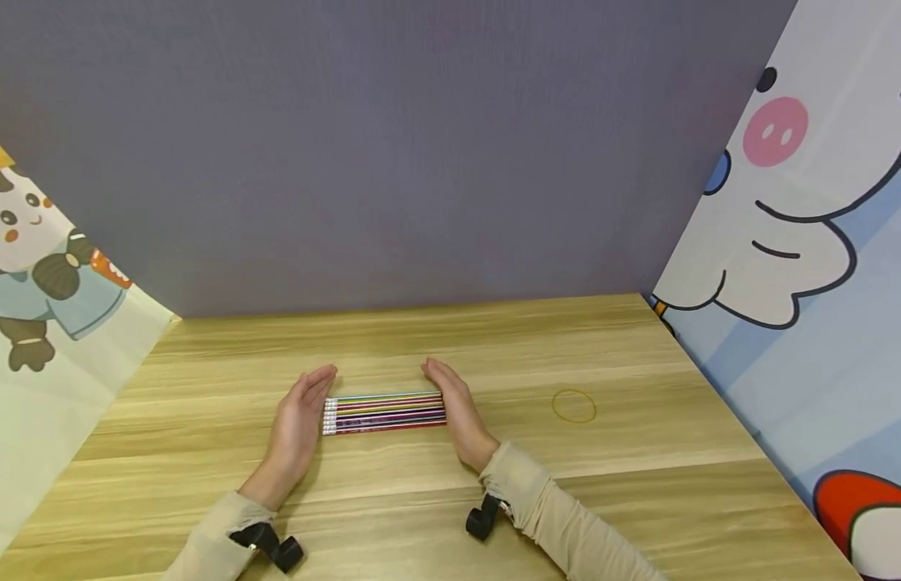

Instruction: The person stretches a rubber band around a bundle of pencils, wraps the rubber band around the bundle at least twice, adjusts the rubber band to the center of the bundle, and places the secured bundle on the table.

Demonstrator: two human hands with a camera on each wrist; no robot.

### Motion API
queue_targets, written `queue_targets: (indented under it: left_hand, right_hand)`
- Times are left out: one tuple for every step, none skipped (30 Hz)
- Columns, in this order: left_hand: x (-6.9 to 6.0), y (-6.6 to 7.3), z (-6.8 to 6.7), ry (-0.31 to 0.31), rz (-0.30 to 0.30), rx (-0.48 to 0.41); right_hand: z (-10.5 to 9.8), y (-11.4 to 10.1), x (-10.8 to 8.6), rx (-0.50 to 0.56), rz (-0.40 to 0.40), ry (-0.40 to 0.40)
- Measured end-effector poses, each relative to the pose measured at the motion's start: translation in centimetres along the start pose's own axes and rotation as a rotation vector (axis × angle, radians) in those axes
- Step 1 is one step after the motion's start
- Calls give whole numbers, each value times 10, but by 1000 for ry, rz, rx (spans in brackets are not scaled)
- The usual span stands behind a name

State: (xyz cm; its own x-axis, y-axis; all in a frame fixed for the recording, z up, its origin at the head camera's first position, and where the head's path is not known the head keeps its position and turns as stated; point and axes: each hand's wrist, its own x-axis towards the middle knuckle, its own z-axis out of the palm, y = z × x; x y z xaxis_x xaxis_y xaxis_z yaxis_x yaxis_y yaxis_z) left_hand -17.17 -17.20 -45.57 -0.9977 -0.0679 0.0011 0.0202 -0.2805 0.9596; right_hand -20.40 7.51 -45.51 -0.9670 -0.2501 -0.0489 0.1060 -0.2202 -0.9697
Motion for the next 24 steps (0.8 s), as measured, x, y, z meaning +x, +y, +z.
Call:
queue_targets:
  left_hand:
    - [-1, -1, 1, 4, -1, 8]
    - [-3, -2, 3, 12, 0, 15]
    - [-4, -3, 4, 17, 3, 23]
    - [-5, -4, 5, 28, 5, 21]
    - [-6, -5, 7, 35, 8, 19]
    - [-6, -6, 7, 40, 11, 17]
    - [-7, -6, 8, 48, 16, 14]
    - [-7, -6, 9, 55, 16, 10]
    - [-7, -5, 8, 55, 11, 10]
    - [-7, -4, 8, 49, 0, 11]
    - [-6, -1, 6, 31, -22, 17]
    - [-4, 2, 4, 9, -50, 20]
    - [-1, 6, 0, -14, -82, 20]
    - [3, 11, -6, -38, -118, 21]
    - [6, 17, -13, -58, -149, 24]
    - [9, 23, -21, -77, -180, 36]
    - [12, 29, -30, -100, -204, 63]
    - [14, 35, -39, -124, -219, 111]
    - [15, 41, -46, -148, -219, 183]
    - [15, 46, -53, -180, -209, 274]
    - [13, 50, -56, -218, -182, 380]
    - [12, 54, -58, -276, -144, 494]
    - [10, 58, -58, -331, -92, 598]
    - [8, 61, -55, -380, -27, 702]
  right_hand:
    - [1, 1, -1, -1, 6, 5]
    - [1, 2, -2, -3, 8, 8]
    - [1, 3, -2, -6, 7, 10]
    - [2, 4, -3, -6, 2, 10]
    - [2, 4, -3, -3, -3, 11]
    - [2, 5, -4, 3, -9, 13]
    - [2, 6, -4, 9, -15, 15]
    - [2, 6, -4, 14, -20, 15]
    - [2, 7, -4, 23, -24, 18]
    - [1, 7, -3, 32, -31, 16]
    - [0, 6, -3, 44, -35, 10]
    - [-2, 5, -3, 51, -35, 0]
    - [-4, 4, -3, 56, -30, -9]
    - [-8, 2, -3, 59, -24, -19]
    - [-12, 0, -4, 64, -16, -34]
    - [-17, -2, -4, 65, -6, -54]
    - [-21, -6, -5, 58, 3, -75]
    - [-26, -9, -6, 42, 18, -90]
    - [-31, -12, -6, 9, 31, -106]
    - [-36, -16, -7, -42, 35, -127]
    - [-40, -20, -9, -101, 31, -157]
    - [-43, -24, -11, -188, 18, -189]
    - [-46, -29, -14, -302, 2, -221]
    - [-48, -33, -17, -440, -13, -263]
